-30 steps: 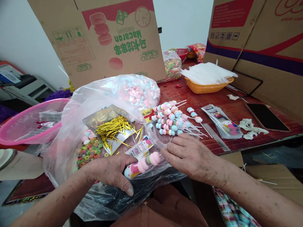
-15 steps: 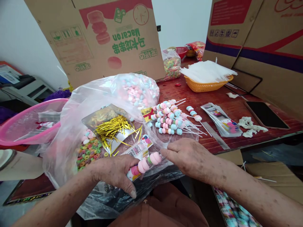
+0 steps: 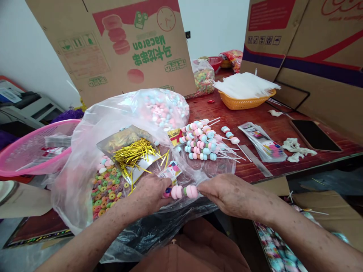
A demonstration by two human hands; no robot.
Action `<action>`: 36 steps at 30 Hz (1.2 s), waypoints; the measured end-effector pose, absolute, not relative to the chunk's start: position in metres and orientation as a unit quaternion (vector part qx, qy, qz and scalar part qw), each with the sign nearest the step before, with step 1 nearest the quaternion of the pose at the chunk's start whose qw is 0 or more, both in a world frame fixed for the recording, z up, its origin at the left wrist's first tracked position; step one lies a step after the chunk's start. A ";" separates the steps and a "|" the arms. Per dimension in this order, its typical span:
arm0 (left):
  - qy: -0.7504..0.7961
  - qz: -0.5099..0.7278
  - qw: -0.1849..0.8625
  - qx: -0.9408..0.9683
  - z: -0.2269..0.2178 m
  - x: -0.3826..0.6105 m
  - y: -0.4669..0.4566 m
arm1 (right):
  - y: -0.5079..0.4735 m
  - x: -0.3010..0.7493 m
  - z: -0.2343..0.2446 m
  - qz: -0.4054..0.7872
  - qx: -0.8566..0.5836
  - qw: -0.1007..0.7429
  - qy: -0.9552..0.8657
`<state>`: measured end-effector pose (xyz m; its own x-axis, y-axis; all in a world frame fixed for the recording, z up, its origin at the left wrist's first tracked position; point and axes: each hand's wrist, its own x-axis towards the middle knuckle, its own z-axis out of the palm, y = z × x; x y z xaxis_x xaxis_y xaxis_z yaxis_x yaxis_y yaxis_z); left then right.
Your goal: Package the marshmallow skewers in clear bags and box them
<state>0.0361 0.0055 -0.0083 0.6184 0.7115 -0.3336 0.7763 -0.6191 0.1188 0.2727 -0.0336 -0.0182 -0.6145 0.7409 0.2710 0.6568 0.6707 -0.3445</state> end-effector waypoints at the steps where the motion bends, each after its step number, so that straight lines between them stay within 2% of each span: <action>1: 0.417 -0.129 0.159 0.885 -0.005 0.035 0.005 | -0.033 0.273 -0.019 0.057 -0.385 0.192 -0.901; 3: 0.406 -0.116 0.262 0.868 0.000 0.032 0.005 | -0.032 0.274 -0.020 -0.061 -0.368 0.193 -0.908; 5: 0.396 -0.110 0.415 0.812 0.002 0.030 0.005 | -0.031 0.276 -0.020 -0.172 -0.344 0.232 -0.894; 8: 0.397 -0.136 0.624 0.659 0.001 0.026 0.005 | -0.030 0.280 -0.022 -0.208 -0.305 0.254 -0.894; 10: 0.397 -0.141 0.678 0.602 -0.001 0.025 0.005 | -0.030 0.281 -0.023 -0.197 -0.296 0.247 -0.901; 13: 0.407 -0.128 0.623 0.656 0.000 0.026 0.005 | -0.035 0.279 -0.027 -0.162 -0.287 0.222 -0.918; 15: 0.425 -0.117 0.479 0.759 -0.001 0.030 0.004 | -0.040 0.274 -0.029 -0.110 -0.292 0.208 -0.927; 18: 0.425 -0.113 0.226 0.869 -0.006 0.041 0.002 | -0.048 0.262 -0.033 0.034 -0.356 0.173 -0.918; 20: 0.399 -0.111 0.129 0.901 -0.009 0.048 0.004 | -0.051 0.253 -0.037 0.146 -0.415 0.165 -0.882; 23: 0.338 -0.092 0.032 0.936 -0.003 0.048 0.015 | -0.053 0.244 -0.046 0.287 -0.476 0.237 -0.797; 26: 0.354 -0.012 -0.029 0.935 0.011 0.027 0.026 | -0.053 0.242 -0.055 0.398 -0.502 0.308 -0.704; 28: 0.389 0.104 -0.032 0.915 0.013 0.009 0.025 | -0.052 0.240 -0.058 0.450 -0.498 0.332 -0.662; 30: 0.443 0.296 0.001 0.846 0.004 -0.005 0.019 | -0.052 0.237 -0.059 0.487 -0.491 0.353 -0.630; 32: 0.526 0.502 0.120 0.676 -0.013 -0.009 0.010 | -0.052 0.231 -0.059 0.518 -0.483 0.369 -0.602; 34: 0.564 0.547 0.315 0.532 -0.030 -0.005 0.004 | -0.053 0.222 -0.059 0.547 -0.466 0.372 -0.588; 36: 0.555 0.504 0.465 0.471 -0.040 0.003 0.003 | -0.053 0.212 -0.061 0.559 -0.453 0.365 -0.591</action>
<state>0.0034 0.0029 -0.0402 -0.1237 0.9915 -0.0404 0.0547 0.0475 0.9974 0.2125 -0.0530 -0.0610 -0.3230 0.9435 -0.0736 0.1269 -0.0339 -0.9913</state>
